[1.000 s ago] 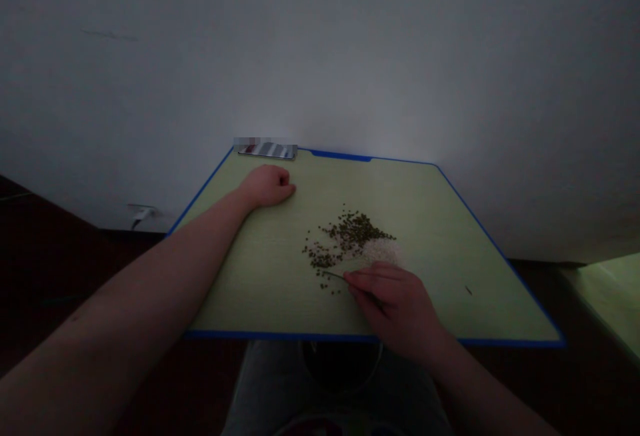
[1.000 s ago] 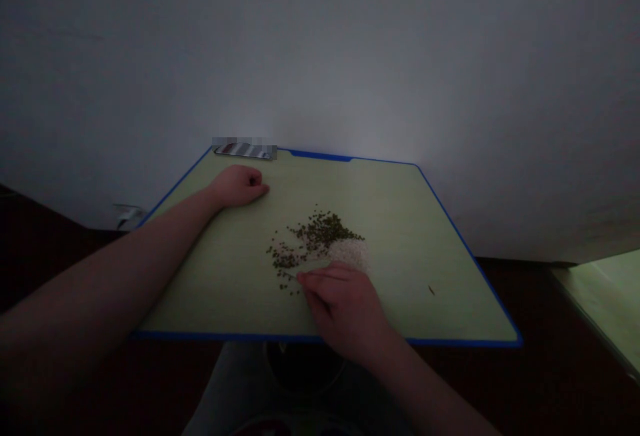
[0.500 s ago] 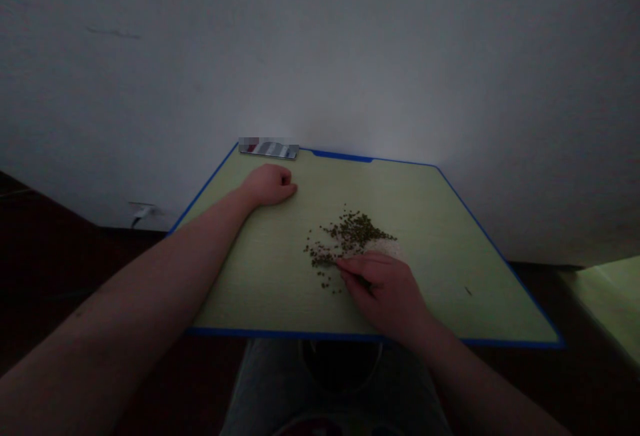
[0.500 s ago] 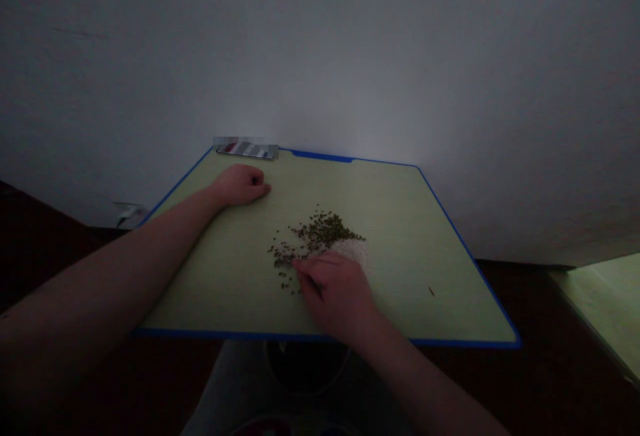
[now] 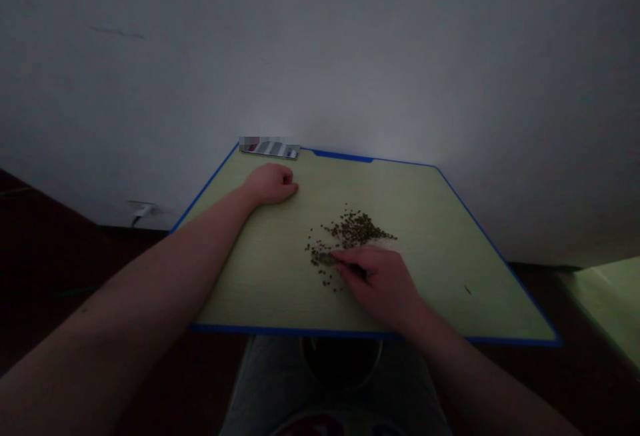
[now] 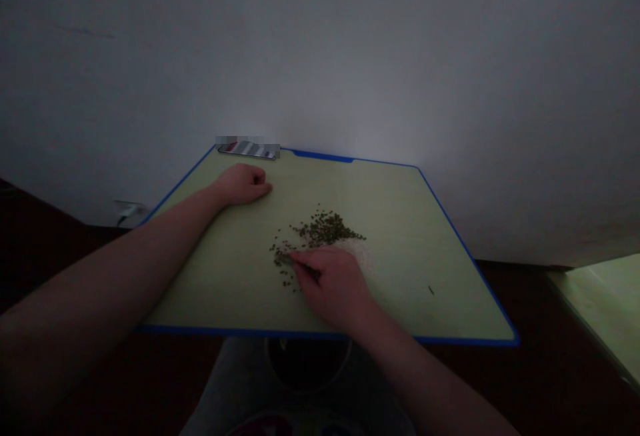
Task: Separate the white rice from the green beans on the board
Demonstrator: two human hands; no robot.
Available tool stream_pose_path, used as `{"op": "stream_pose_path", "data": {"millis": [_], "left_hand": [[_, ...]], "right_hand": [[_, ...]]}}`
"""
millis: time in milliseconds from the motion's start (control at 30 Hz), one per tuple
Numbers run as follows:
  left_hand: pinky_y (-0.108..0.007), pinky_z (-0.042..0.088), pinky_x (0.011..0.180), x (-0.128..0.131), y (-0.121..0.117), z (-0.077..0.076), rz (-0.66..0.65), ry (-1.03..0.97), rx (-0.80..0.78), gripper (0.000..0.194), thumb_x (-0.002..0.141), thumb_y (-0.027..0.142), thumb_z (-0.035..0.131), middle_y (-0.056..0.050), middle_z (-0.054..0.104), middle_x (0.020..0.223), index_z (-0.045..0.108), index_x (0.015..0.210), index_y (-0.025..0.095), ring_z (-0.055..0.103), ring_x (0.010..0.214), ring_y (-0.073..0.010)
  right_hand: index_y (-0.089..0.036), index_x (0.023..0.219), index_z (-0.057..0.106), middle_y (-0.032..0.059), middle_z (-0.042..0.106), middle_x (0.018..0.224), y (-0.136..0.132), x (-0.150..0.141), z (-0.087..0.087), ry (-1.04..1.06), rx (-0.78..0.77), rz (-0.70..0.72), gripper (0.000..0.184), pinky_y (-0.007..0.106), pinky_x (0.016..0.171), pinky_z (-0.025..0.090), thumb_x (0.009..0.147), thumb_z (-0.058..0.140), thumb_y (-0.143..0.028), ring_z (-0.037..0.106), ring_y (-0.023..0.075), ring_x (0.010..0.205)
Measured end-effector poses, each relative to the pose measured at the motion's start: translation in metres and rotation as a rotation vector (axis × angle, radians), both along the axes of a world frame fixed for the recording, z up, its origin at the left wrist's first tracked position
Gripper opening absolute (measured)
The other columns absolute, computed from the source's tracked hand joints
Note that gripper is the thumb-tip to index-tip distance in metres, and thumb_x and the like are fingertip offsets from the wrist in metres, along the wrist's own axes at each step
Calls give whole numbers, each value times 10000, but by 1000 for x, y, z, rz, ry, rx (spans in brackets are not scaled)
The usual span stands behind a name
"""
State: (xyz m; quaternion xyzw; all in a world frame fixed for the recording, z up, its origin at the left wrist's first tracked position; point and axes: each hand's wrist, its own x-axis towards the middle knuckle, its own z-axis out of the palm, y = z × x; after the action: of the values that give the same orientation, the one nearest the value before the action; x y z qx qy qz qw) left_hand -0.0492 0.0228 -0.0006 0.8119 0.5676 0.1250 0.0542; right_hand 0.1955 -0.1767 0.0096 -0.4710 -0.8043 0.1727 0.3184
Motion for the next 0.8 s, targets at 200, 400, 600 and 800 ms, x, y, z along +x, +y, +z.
{"op": "stream_pose_path", "data": {"millis": [200,400,600,800], "left_hand": [[-306,332,579,0,1,-1,7,17,16,272,755,453,548,-35,577,597,598,652,206,503,618,-173],[-320,353,604,-1,3,-4,2,15,16,274,756,456,544,-43,595,629,628,682,206,518,635,-189],[-307,313,571,0,2,-2,10,8,15,269,744,458,555,-30,562,595,585,647,209,479,602,-167],[-312,303,555,0,1,0,-1,17,23,266,743,450,546,-39,585,614,573,635,208,471,598,-166]], "right_hand": [[-233,1046,784,43,803,945,5,-6,0,10,-59,29,248,338,770,576,881,605,-187,746,195,819],[-233,1048,781,44,801,954,2,-5,1,13,-103,60,246,346,783,562,883,607,-180,739,199,834],[-249,1014,785,27,799,920,-3,1,3,25,-149,89,223,323,755,557,879,623,-179,733,187,816],[-264,991,781,-3,797,941,11,2,25,81,-171,119,216,310,773,559,859,655,-149,738,177,854]]}}
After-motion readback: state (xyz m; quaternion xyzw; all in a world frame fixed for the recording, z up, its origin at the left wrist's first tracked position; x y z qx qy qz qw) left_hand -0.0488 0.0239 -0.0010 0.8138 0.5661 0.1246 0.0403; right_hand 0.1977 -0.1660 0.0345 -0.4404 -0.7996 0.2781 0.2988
